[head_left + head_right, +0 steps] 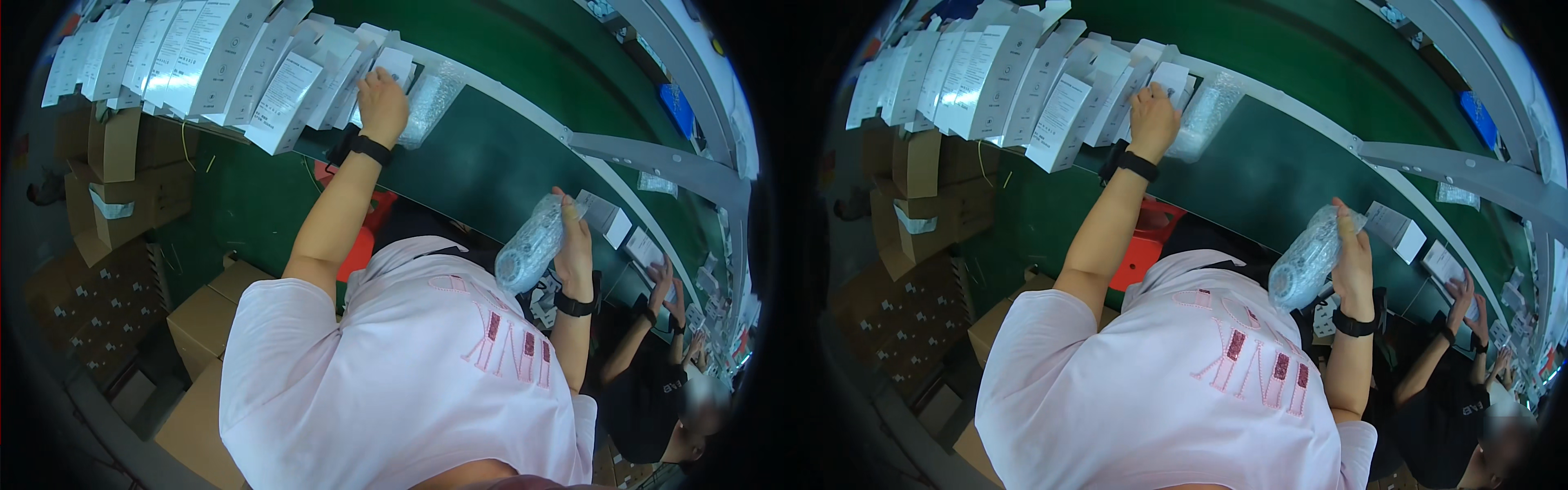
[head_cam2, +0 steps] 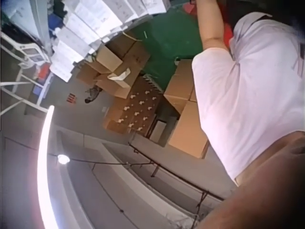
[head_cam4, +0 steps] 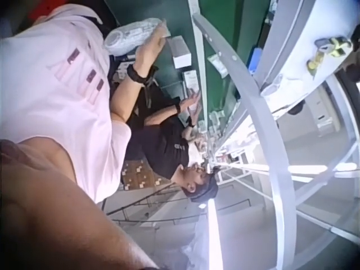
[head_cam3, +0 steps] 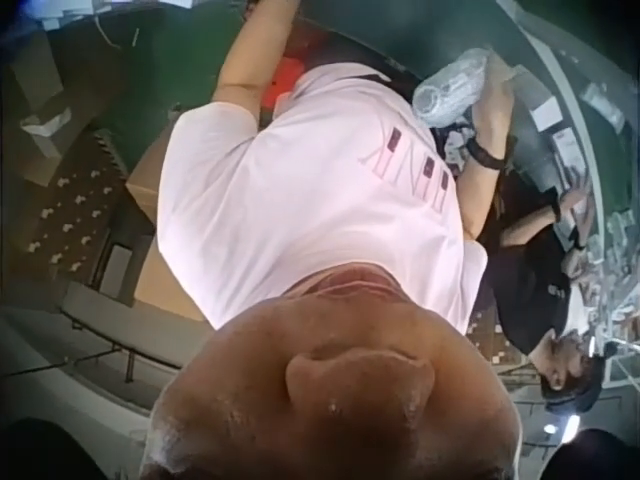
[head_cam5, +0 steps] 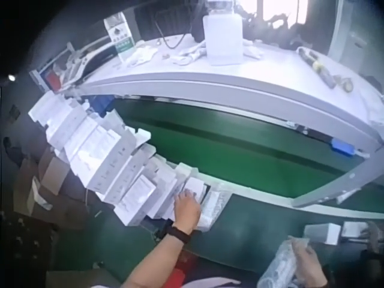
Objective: Packing products wrapped in bubble wrap into individual boxes on an assembly line.
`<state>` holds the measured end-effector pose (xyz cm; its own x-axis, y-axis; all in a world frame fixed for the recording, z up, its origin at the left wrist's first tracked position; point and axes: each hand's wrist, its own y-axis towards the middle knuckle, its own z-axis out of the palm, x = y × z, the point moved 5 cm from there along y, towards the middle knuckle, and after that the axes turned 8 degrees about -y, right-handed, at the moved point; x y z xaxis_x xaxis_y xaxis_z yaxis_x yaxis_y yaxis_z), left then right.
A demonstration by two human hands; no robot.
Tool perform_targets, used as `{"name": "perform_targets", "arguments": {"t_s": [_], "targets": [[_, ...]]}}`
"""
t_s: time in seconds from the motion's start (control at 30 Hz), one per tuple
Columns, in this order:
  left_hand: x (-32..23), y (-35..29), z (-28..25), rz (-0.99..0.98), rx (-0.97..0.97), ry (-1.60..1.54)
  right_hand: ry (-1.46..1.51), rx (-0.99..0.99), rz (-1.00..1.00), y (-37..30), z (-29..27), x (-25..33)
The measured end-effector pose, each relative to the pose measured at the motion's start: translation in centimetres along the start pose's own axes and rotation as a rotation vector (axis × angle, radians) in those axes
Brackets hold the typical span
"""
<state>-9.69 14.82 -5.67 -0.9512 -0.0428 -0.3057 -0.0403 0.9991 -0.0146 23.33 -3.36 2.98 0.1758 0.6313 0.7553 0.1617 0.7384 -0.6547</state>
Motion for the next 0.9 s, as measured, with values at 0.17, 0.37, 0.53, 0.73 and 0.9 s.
{"name": "perform_targets", "arguments": {"t_s": [0.17, 0.37, 0.53, 0.73, 0.9], "targets": [[0.0, 0.0, 1.0, -0.017, -0.097, -0.060, 0.047, 0.224, -0.014, -1.3, -0.4, 1.6], [-1.2, 0.0, -3.3, 0.049, -0.135, -0.464, 0.404, 0.270, 0.104, -1.8, -2.3, -1.9], [-7.6, -5.0, -12.0, 0.326, 0.344, -1.437, 0.512, 0.224, -0.126, -3.5, -5.4, 2.1], [-14.5, -10.0, -7.1, -0.248, 1.042, -1.948, 0.278, 0.202, -0.188, -4.7, -3.9, 6.2], [-16.5, -12.7, 3.6, -0.911, 1.606, -2.133, 0.474, 0.125, -0.074, -4.9, -3.9, 2.4]]}}
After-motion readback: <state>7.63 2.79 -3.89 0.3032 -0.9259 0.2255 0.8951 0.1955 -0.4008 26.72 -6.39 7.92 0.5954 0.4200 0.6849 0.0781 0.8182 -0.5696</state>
